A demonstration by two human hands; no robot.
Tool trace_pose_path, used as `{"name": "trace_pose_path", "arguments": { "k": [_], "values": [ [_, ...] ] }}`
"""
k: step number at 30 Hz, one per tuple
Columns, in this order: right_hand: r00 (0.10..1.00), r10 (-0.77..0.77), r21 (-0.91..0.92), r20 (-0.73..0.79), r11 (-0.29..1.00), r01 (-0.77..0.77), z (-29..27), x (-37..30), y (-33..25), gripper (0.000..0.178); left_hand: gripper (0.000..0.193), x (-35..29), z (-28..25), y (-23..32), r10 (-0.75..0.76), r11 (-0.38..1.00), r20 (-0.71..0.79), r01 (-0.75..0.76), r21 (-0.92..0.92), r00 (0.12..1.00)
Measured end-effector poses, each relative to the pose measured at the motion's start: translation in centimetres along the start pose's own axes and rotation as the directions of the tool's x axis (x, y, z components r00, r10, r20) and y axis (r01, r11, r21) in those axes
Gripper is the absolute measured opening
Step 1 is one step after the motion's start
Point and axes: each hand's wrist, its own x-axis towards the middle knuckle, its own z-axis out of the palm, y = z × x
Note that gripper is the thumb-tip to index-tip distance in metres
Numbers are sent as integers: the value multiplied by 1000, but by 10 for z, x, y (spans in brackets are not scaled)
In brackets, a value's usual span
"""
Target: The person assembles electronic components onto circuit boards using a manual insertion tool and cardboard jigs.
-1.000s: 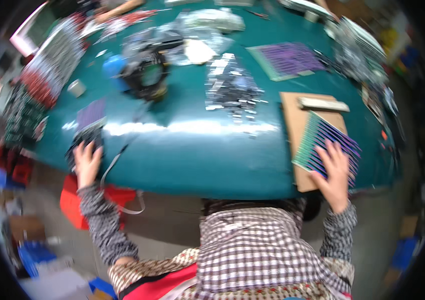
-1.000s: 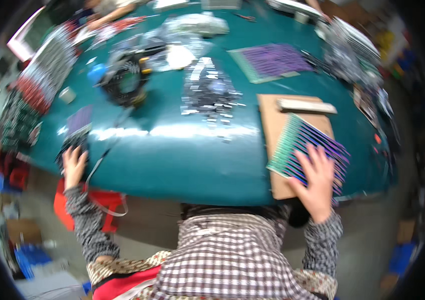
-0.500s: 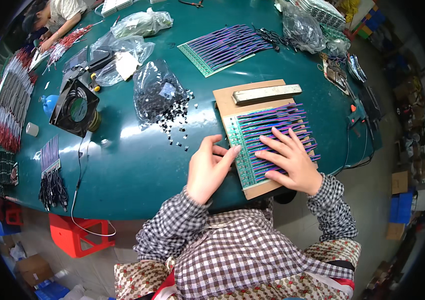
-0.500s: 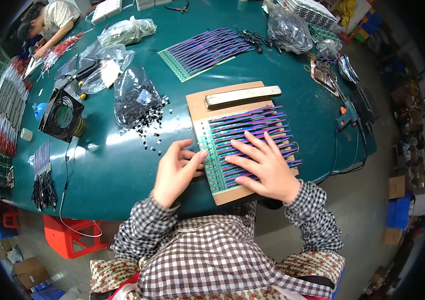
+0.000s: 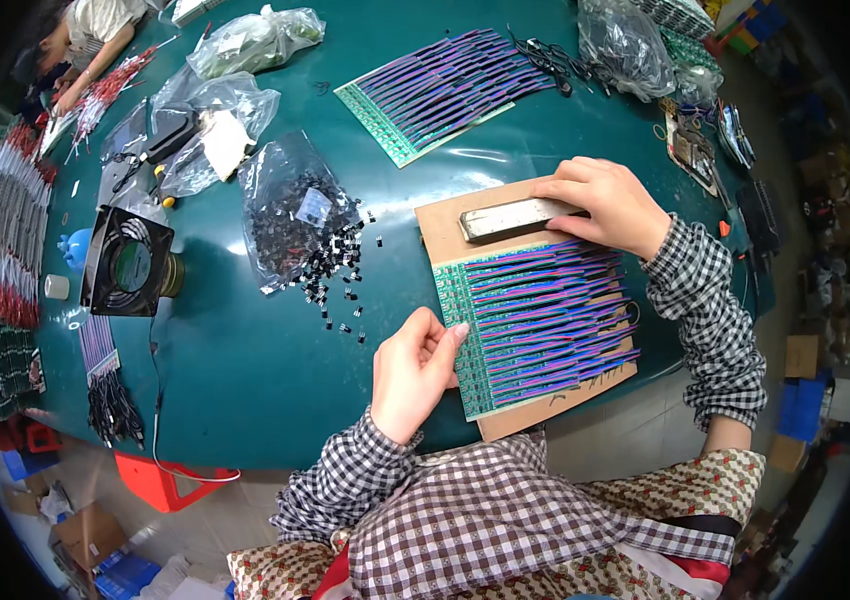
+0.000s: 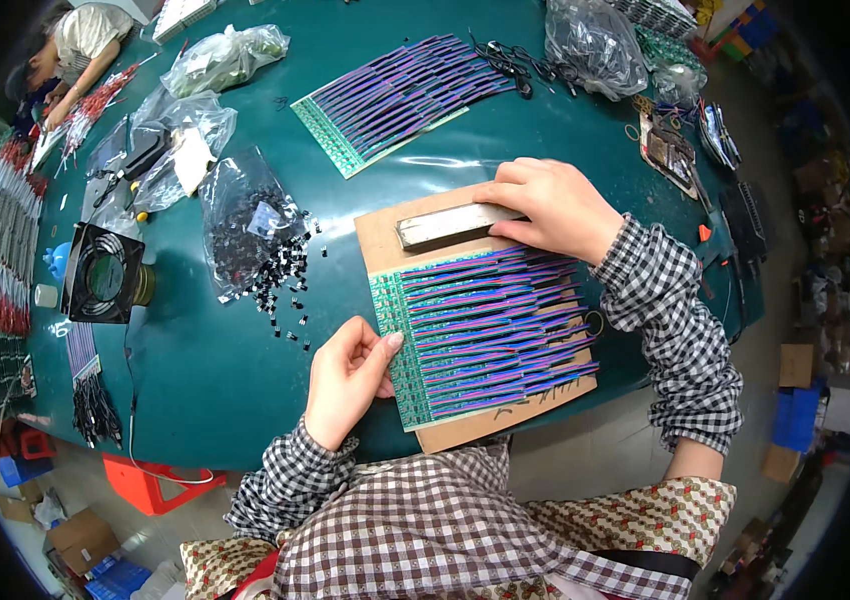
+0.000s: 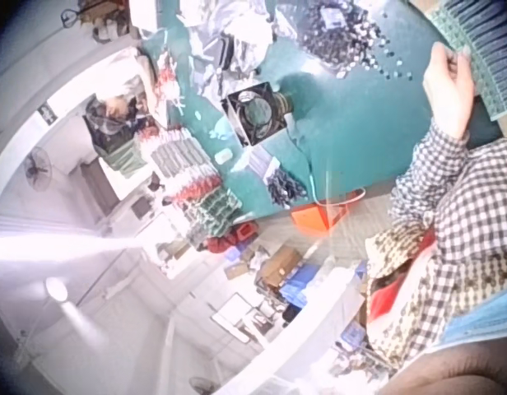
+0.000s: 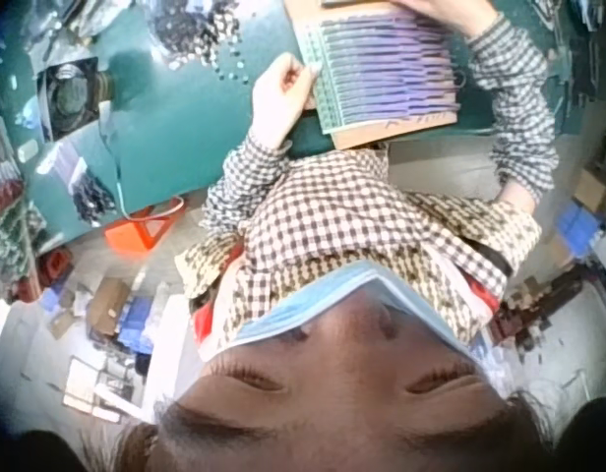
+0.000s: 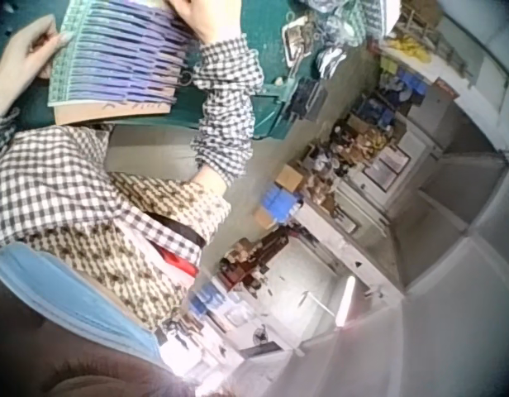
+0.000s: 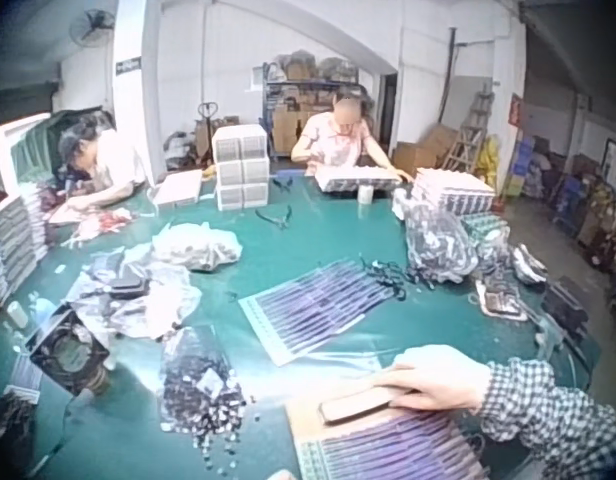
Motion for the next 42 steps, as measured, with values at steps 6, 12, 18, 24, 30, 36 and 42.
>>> {"name": "trace_pose_path", "arguments": {
  "k": [6, 12, 18, 24, 30, 36, 42],
  "values": [
    [951, 43, -275, -307, 952, -132, -20, -2, -20, 29, 24, -5, 4, -4, -47, 986, -7, 46, -158, 999],
    [704, 666, 374, -249, 736, -564, -14, -17, -120, 26, 23, -7, 2, -7, -41, 986, 7, 41, -164, 999],
    [604, 759, 413, -242, 644, -644, 29, -21, -172, 28, 24, -6, 3, -5, -20, 979, 21, 24, -200, 1000],
    [625, 740, 326, -250, 672, -665, 47, -19, -170, 29, 26, -4, 0, -9, -29, 971, 18, 33, -235, 999],
    [628, 739, 316, -243, 672, -669, 45, -16, -171, 30, 26, -2, 0, -7, -42, 966, 40, 51, -253, 998],
    [607, 784, 618, -130, 543, -569, 21, -34, -162, 37, 23, -1, -9, -15, -41, 964, 110, 68, -258, 993],
    [43, 852, 488, -522, 339, -804, 2, -181, 14, 41, 26, -11, -28, 3, -1, 994, 84, 10, -105, 996]
  ]
}}
